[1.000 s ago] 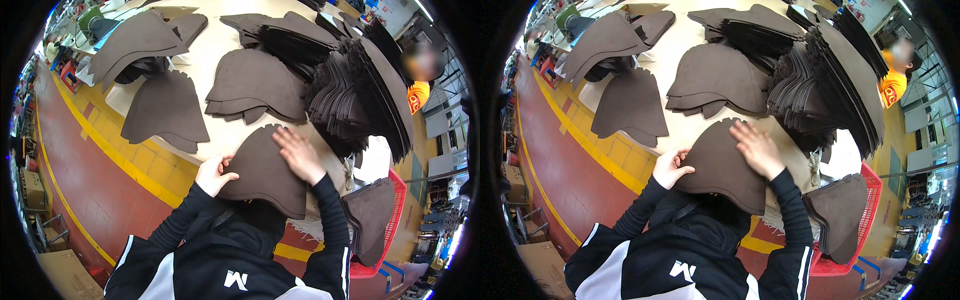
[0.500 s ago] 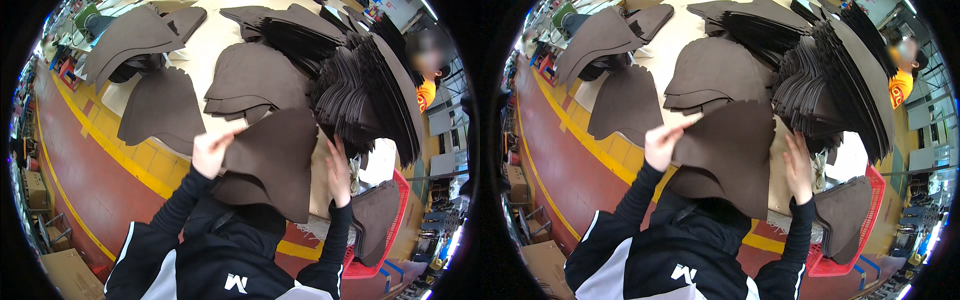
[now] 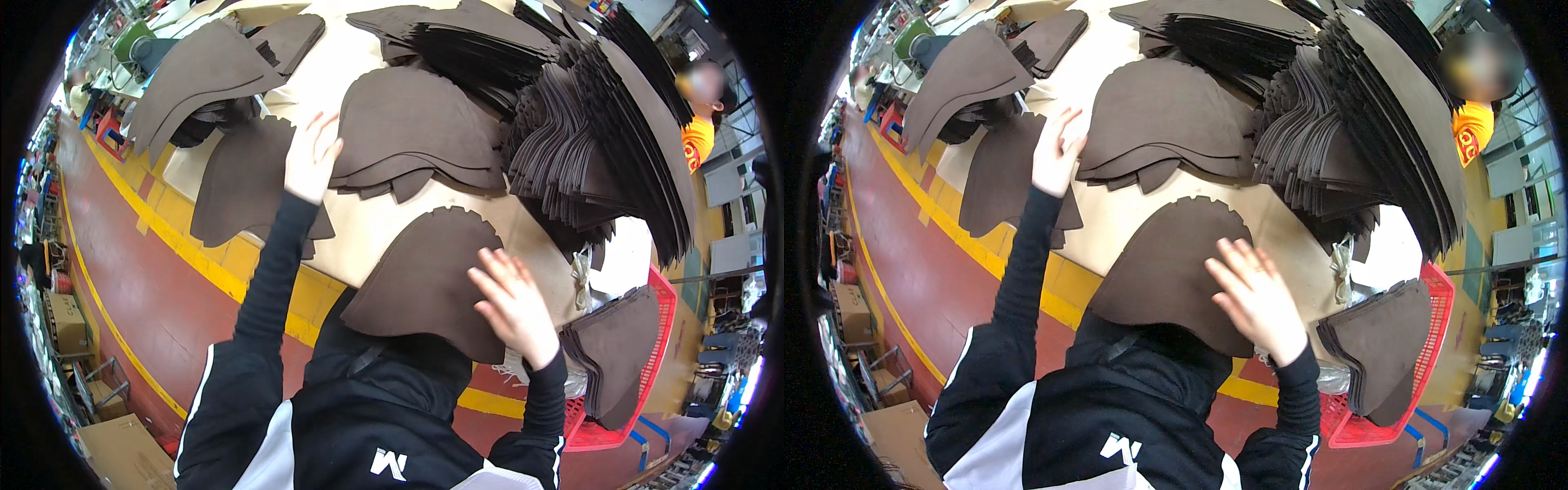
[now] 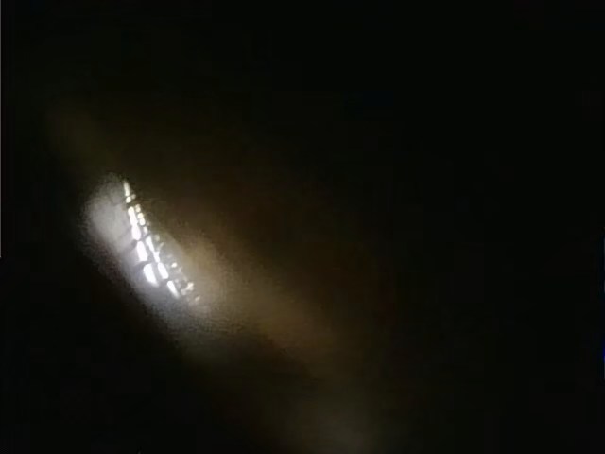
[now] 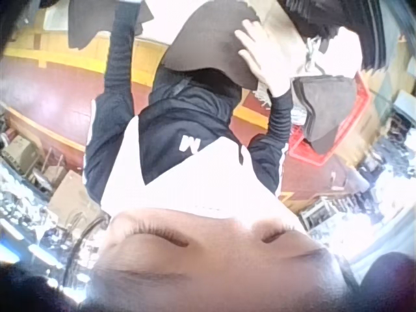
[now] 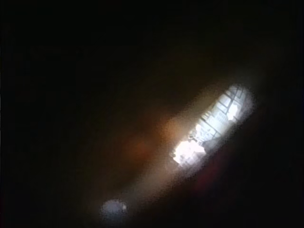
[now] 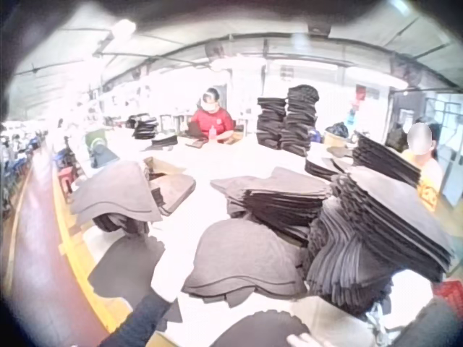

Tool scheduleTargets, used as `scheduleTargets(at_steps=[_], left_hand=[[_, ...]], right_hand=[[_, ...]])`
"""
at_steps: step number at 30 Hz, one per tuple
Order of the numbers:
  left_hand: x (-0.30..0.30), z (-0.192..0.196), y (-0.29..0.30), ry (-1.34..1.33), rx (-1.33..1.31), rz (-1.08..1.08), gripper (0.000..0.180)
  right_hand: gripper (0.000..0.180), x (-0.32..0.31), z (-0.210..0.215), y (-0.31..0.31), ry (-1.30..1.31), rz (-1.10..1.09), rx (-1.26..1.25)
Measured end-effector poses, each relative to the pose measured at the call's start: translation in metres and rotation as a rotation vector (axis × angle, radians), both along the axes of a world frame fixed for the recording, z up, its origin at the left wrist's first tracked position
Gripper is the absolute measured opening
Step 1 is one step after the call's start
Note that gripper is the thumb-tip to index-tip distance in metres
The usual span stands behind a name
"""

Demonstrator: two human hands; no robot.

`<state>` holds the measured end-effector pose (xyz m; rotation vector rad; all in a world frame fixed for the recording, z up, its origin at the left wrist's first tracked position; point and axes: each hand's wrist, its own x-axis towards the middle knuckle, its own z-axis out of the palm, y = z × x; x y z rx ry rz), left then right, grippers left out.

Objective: The person repeatedly picks up dark brown car floor mats from a table and stacks them into a neat pile. The person smooths each mat before placing it on the stack. Other workers are visible in the background.

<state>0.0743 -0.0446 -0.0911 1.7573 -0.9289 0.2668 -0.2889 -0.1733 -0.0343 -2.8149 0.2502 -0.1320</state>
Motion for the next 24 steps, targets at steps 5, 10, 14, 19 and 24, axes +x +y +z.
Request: scheduleTargets(at_steps=[5,10,14,19,24], left_hand=[[-0.108,-0.003,0.078,0.584,0.209,-0.400,0.021],[-0.168,0.020,0.099,0.457,0.504,-0.259,0.035],[-0.163,0.025,0.091,0.553,0.623,-0.232,0.034],[-0.162,0.023,0.093,0.514,0.629,-0.330,0.031],[-0.148,0.032,0.085,0.308,0.242,-0.318,0.024]], right_hand=[[0.053,0.017,-0.034,0.043,0.079,0.317,0.046],[0.048,0.053,-0.038,-0.004,0.095,0.146,-0.034],[0.046,0.072,-0.051,-0.040,0.014,-0.007,-0.096],[0.047,0.070,-0.058,-0.051,0.016,-0.273,-0.213],[0.051,0.013,-0.036,-0.035,-0.188,-0.466,0.102]])
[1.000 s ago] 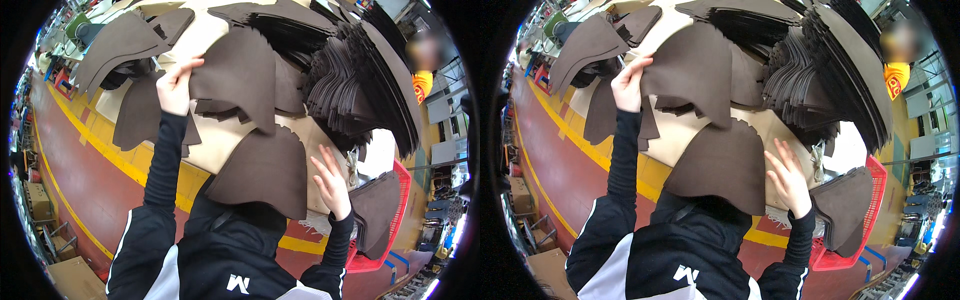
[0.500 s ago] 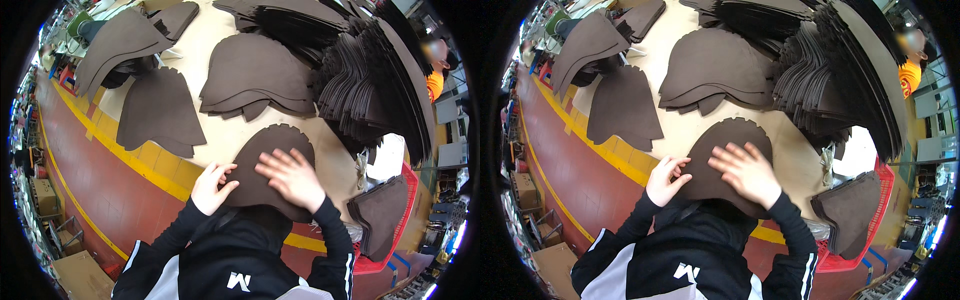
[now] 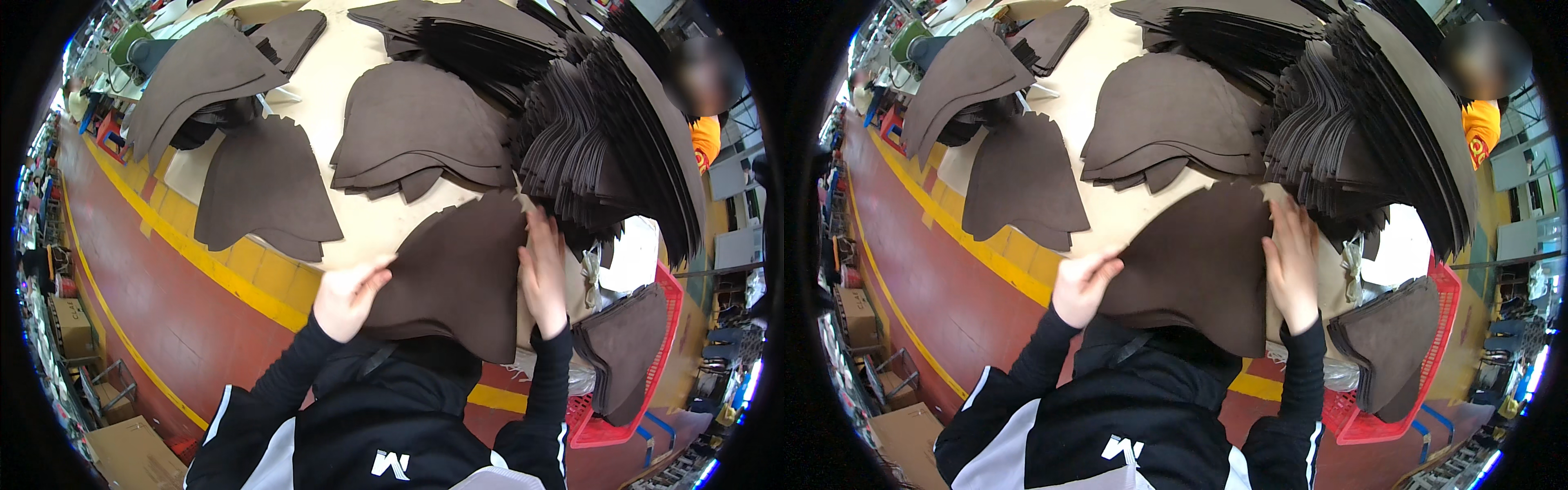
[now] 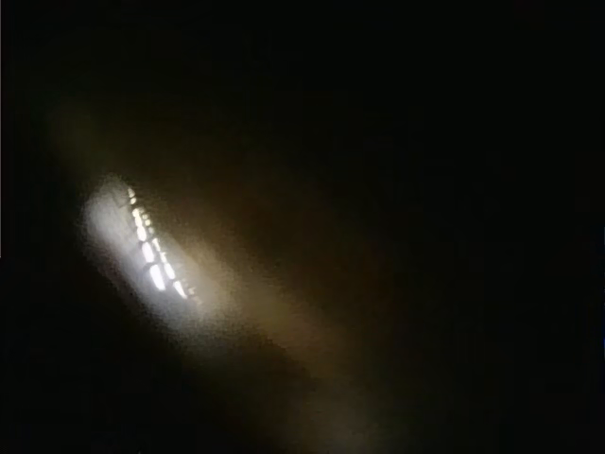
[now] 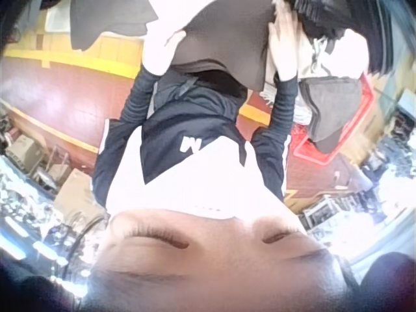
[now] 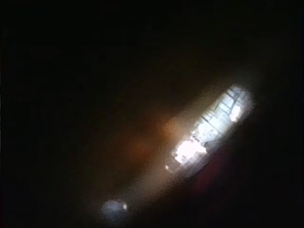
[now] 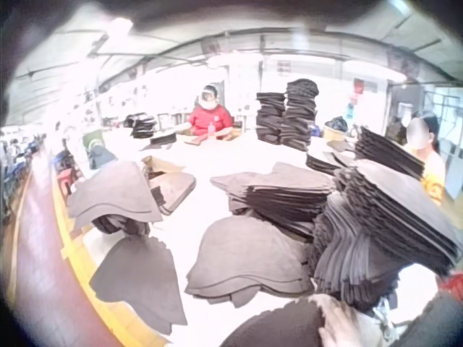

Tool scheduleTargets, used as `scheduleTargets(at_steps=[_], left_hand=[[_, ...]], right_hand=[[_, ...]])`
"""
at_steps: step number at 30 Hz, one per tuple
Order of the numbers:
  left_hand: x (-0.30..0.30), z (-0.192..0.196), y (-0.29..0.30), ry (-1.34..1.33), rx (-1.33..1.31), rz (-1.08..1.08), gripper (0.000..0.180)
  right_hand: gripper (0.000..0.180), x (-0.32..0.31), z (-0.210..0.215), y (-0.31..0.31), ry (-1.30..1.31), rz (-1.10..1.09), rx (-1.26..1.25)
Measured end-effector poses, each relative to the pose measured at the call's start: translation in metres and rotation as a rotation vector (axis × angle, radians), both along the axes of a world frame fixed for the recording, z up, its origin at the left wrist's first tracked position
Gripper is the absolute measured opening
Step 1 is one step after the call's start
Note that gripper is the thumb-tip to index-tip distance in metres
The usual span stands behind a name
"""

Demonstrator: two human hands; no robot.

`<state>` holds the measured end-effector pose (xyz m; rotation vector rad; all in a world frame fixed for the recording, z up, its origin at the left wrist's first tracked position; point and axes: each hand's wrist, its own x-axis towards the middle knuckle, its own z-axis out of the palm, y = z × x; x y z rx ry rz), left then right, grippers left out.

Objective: The person repeatedly picks up dark brown car floor mats from a table and stacks them into a neat pile. The person smooths each mat before placing it on the stack. Other workers are visible in the background.

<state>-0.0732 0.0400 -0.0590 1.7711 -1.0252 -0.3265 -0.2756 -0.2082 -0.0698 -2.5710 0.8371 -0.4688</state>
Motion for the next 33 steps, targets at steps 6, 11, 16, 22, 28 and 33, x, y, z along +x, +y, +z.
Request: scheduleTargets(at_steps=[6,11,16,22,28,33], left_hand=[[0.083,0.012,-0.063,-0.029,-0.199,0.243,0.033],[0.101,0.001,-0.065,-0.020,-0.242,0.200,0.041],[0.048,-0.035,-0.023,-0.408,0.121,-0.119,0.049],[0.006,-0.047,0.005,-0.357,0.304,-0.206,0.070],[-0.005,-0.033,0.002,-0.154,0.121,-0.251,0.066],[0.004,-0.018,-0.004,-0.061,0.027,-0.230,0.050]], right_hand=[[0.062,-0.056,0.024,0.030,0.012,0.041,-0.089],[0.067,-0.027,0.026,0.076,0.145,0.450,-0.083],[0.050,0.016,-0.001,0.089,0.220,0.649,-0.155],[0.046,0.055,-0.017,0.020,0.218,0.462,-0.204],[0.045,0.051,-0.028,-0.013,0.181,0.163,-0.219],[0.046,0.004,-0.022,-0.014,0.120,-0.042,-0.191]])
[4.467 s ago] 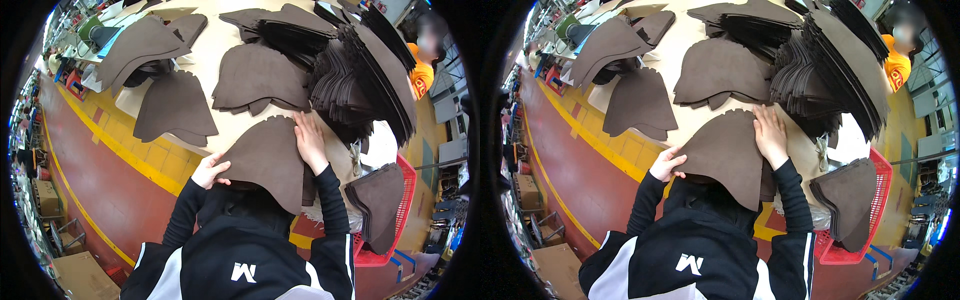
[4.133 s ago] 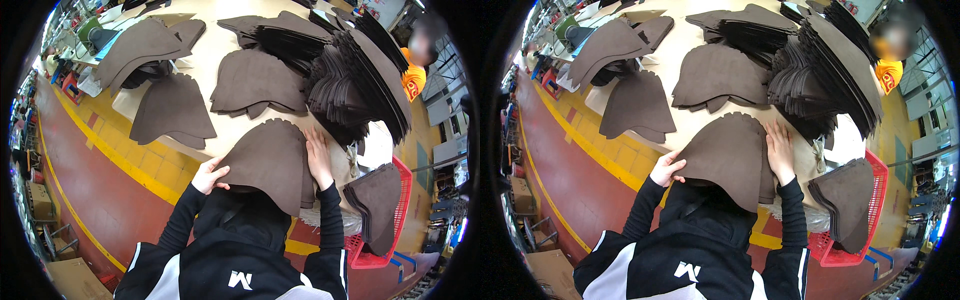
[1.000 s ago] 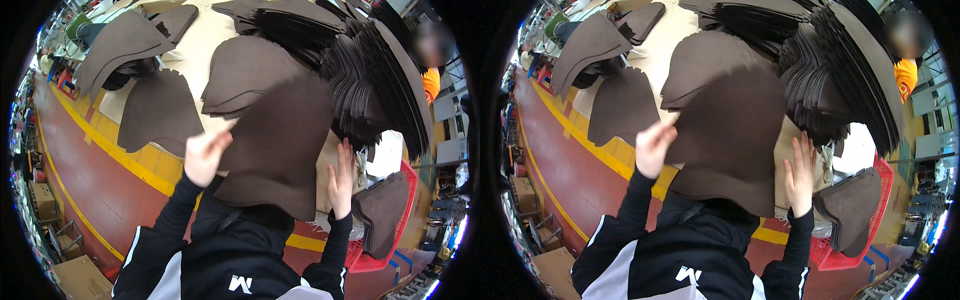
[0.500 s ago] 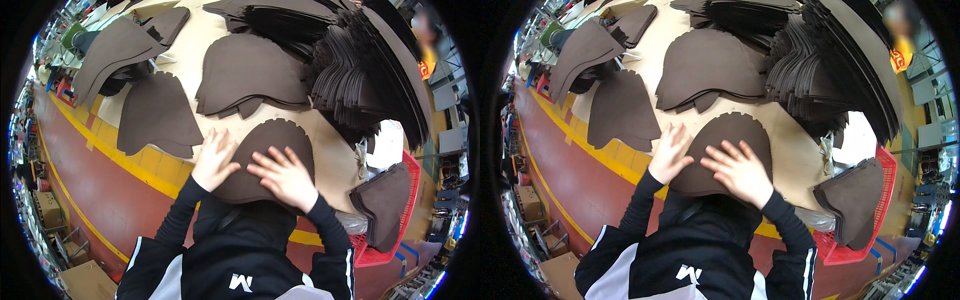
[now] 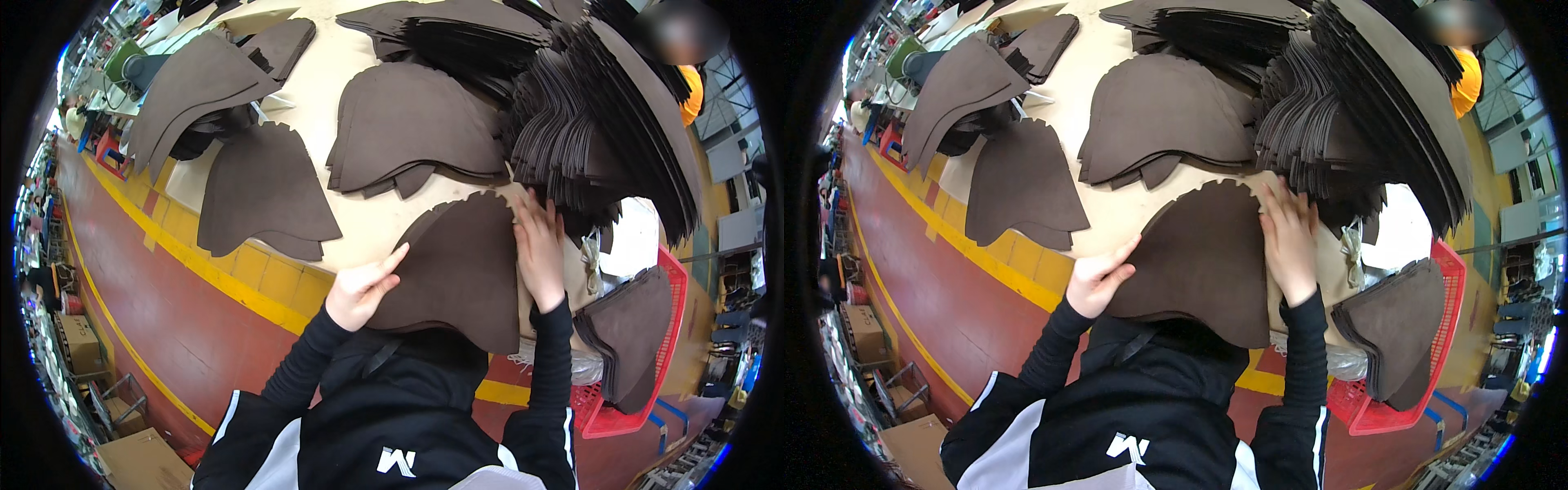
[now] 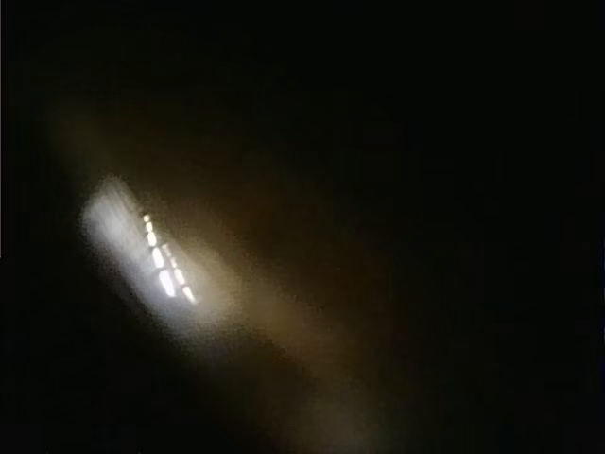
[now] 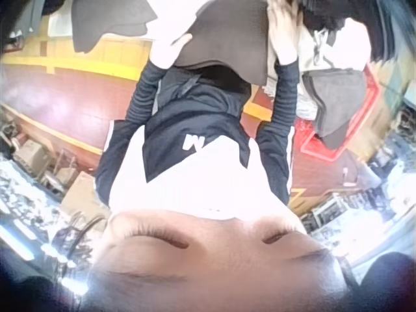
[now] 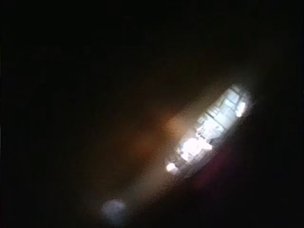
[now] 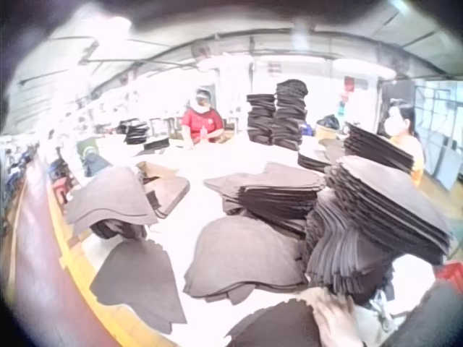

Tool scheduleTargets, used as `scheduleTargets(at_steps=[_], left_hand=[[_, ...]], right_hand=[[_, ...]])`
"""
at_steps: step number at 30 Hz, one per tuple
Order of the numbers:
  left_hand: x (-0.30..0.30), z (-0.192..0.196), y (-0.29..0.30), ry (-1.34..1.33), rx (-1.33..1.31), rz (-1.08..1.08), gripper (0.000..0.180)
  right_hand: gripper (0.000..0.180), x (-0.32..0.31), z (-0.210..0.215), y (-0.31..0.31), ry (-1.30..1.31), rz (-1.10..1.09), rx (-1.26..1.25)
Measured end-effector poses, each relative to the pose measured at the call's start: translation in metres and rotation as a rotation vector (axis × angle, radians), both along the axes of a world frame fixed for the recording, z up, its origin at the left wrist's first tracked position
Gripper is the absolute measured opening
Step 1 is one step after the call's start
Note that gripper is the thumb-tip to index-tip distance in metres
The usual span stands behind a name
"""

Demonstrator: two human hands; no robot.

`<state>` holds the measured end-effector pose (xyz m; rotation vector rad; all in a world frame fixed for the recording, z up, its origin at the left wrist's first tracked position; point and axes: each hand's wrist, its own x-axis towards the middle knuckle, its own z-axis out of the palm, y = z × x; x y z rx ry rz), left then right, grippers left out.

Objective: The person repeatedly picks up dark brown car floor mats from a table and stacks them into a neat pile. The person smooths each mat before placing it on the stack. Other workers are visible in the background.

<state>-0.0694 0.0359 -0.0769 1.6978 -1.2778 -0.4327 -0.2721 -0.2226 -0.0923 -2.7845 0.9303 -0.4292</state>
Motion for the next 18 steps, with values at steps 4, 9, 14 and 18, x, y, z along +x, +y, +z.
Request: scheduleTargets(at_steps=[4,9,14,18], left_hand=[[0.039,0.026,-0.026,0.039,-0.175,0.103,0.039],[0.111,0.022,-0.076,0.405,-0.372,0.198,0.045],[0.087,-0.001,-0.053,0.509,-0.199,0.170,0.045],[0.051,-0.030,-0.012,0.721,0.047,0.070,0.045]], right_hand=[[0.047,-0.040,0.016,0.022,-0.075,0.018,0.055],[0.053,-0.051,0.046,0.046,0.044,0.161,0.046],[0.052,-0.045,0.074,0.060,-0.048,0.247,0.033],[0.051,-0.024,0.080,0.043,-0.307,0.336,0.156]])
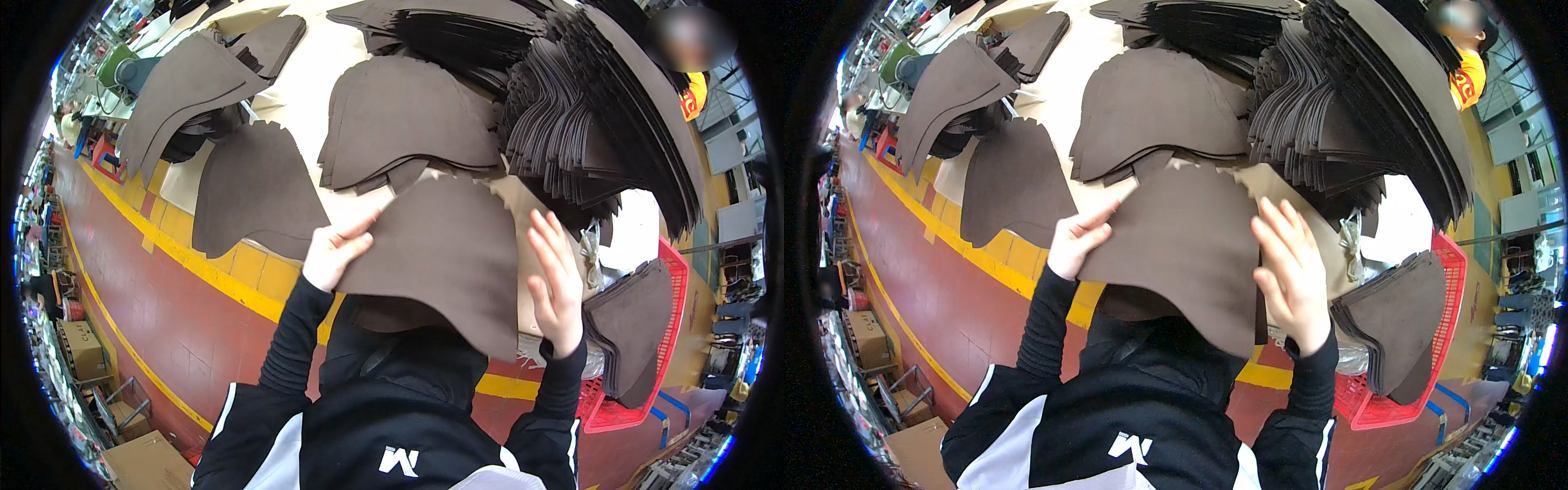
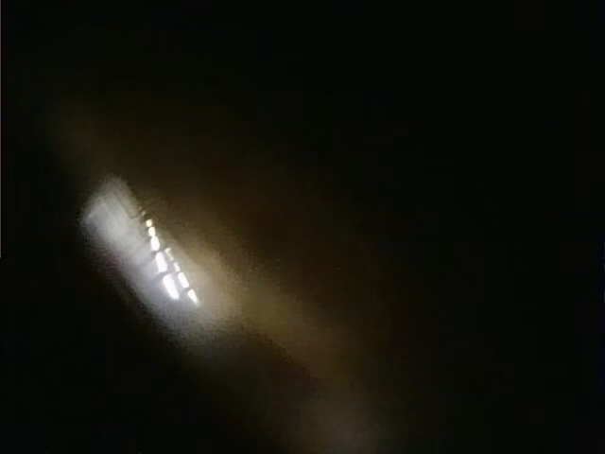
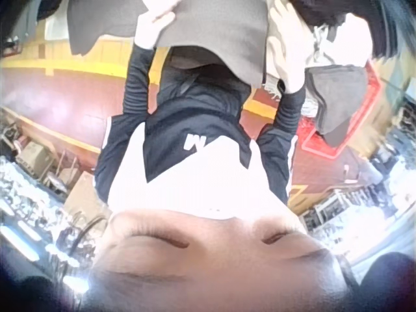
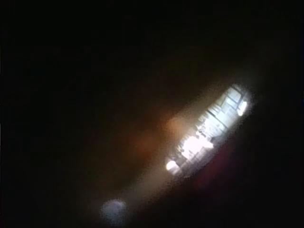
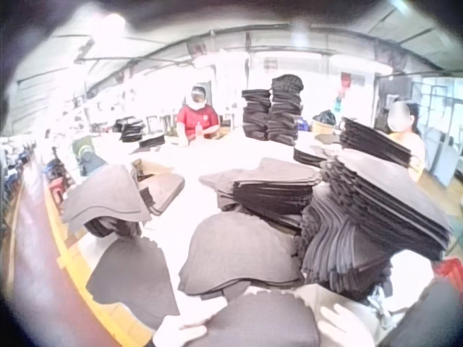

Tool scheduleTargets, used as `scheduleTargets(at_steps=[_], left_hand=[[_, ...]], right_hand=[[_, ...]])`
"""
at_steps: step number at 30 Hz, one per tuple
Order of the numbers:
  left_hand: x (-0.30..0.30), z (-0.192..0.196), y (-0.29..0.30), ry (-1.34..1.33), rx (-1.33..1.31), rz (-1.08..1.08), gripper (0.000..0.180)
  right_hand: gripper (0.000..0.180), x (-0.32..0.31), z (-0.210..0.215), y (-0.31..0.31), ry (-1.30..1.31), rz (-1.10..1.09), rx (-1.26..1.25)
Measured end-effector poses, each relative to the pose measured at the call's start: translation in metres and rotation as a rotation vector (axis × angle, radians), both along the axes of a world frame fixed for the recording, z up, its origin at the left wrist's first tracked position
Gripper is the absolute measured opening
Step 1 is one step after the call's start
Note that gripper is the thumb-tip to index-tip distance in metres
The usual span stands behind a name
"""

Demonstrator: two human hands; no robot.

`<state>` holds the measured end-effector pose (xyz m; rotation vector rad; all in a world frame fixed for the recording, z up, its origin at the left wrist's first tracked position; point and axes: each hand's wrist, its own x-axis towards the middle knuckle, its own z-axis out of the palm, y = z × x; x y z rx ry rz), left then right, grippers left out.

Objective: The person repeatedly picks up dark brown car floor mats from a table and stacks them into a neat pile. The person smooths each mat before placing it on the stack. Other workers are visible in the background.

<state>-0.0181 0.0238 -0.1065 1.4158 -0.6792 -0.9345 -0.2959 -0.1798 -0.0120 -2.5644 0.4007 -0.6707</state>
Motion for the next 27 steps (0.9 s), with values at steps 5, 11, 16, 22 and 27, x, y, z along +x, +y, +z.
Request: scheduleTargets(at_steps=[5,11,16,22,27], left_hand=[[-0.014,0.006,-0.003,0.112,0.241,-0.050,0.045],[-0.018,-0.011,0.001,0.064,0.227,-0.003,0.044],[-0.014,-0.022,0.002,0.032,0.155,-0.028,0.043],[-0.015,-0.018,0.002,0.112,0.171,-0.046,0.044],[-0.015,-0.009,0.000,0.067,0.186,-0.053,0.045]], right_hand=[[0.062,0.056,-0.037,-0.026,0.136,0.040,-0.056],[0.098,0.076,-0.073,0.027,0.426,0.257,-0.186],[0.098,0.045,-0.066,0.084,0.413,0.584,-0.017],[0.082,0.030,-0.043,0.078,0.343,0.823,0.291],[0.068,0.049,-0.064,0.034,0.461,0.489,-0.255]])
